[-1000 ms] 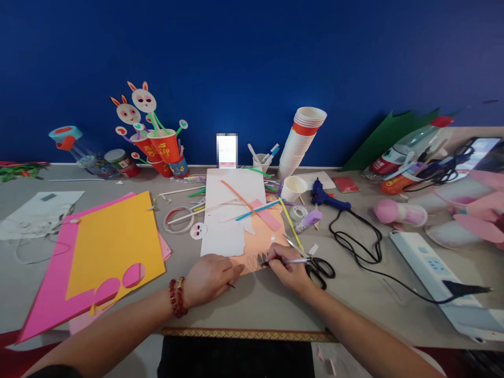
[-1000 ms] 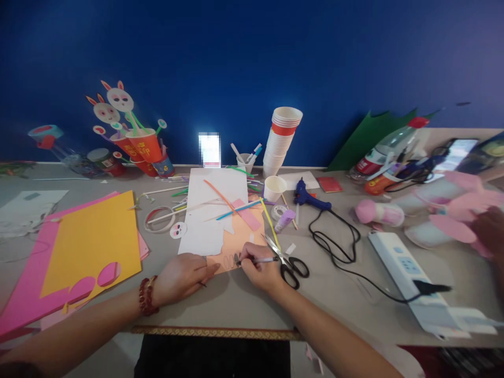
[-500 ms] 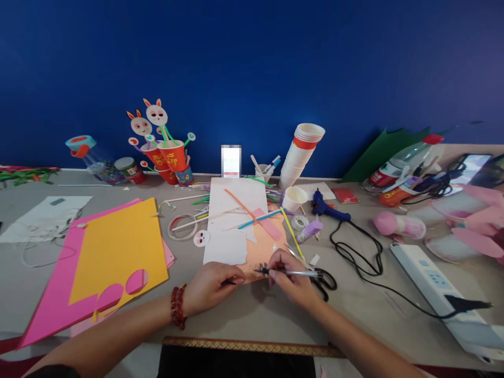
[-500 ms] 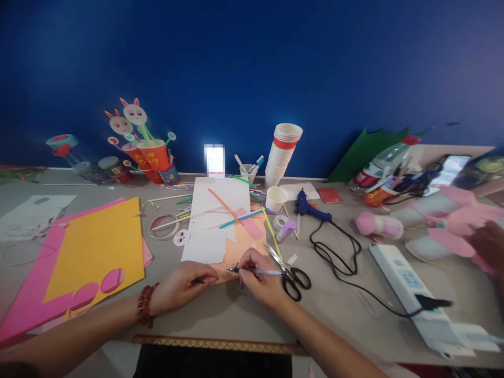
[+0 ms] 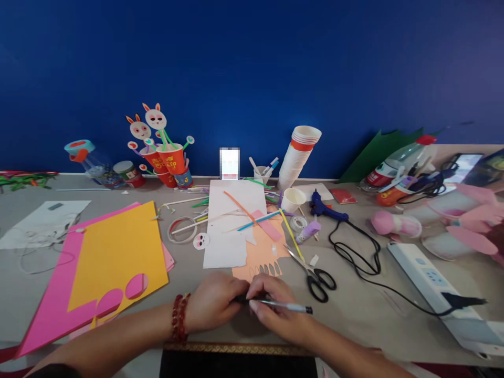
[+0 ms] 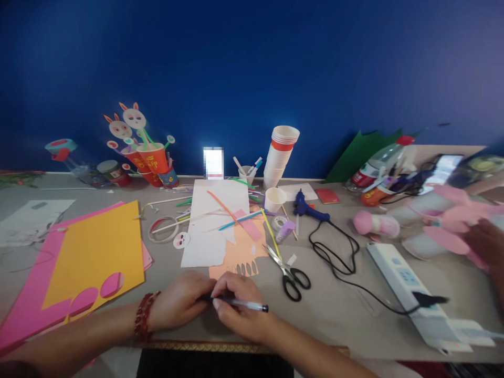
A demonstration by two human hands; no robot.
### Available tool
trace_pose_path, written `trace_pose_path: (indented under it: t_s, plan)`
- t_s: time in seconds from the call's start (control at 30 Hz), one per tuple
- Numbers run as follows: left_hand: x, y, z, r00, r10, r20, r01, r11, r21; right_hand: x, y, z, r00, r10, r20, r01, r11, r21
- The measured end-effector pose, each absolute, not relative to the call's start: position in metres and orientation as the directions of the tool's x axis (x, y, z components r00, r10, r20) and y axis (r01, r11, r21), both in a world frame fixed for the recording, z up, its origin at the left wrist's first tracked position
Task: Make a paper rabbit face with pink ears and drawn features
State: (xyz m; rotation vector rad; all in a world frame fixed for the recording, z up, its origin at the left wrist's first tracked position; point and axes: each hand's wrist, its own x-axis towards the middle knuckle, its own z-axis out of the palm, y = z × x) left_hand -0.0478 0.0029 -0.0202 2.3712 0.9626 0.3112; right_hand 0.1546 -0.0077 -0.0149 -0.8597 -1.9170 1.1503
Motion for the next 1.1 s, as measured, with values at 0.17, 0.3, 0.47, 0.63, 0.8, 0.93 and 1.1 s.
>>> trace_pose_path:
  t_s: [0.17, 0.3, 0.47, 0.63, 0.8, 0.93, 1.1]
  plan:
    - [-0.046, -0.011, -0.006, 0.711, 0.703, 0.019, 0.517, -0.541, 0.664, 0.156, -0.011, -0.005, -0.529, 0.741, 0.415, 0.162, 0.567, -0.807]
    - [-0.047, -0.02, 0.003, 0.669, 0.743, 0.017, 0.466, -0.437, 0.769, 0.157, -0.013, -0.001, -0.52, 0.683, 0.513, 0.111, 0.65, -0.752]
    - [-0.043, -0.025, 0.004, 0.581, 0.805, 0.119, 0.375, -0.394, 0.839, 0.142, -0.026, -0.018, -0.323, 0.766, 0.556, -0.006, 0.586, -0.811]
    - [-0.037, -0.022, 0.012, 0.569, 0.796, 0.206, 0.261, -0.413, 0.873, 0.131, -0.03, -0.024, -0.171, 0.753, 0.635, -0.072, 0.633, -0.77]
    - [-0.022, -0.023, 0.033, 0.612, 0.75, 0.25, 0.171, -0.435, 0.884, 0.122, -0.024, -0.002, -0.144, 0.742, 0.655, -0.197, 0.627, -0.754]
    - [-0.017, -0.026, 0.019, 0.592, 0.744, 0.309, 0.247, -0.533, 0.81, 0.113, -0.02, 0.016, -0.081, 0.766, 0.638, -0.316, 0.587, -0.745]
    - [-0.023, -0.039, 0.002, 0.526, 0.805, 0.275, 0.437, -0.533, 0.724, 0.107, -0.018, 0.021, -0.121, 0.781, 0.612, -0.377, 0.534, -0.757]
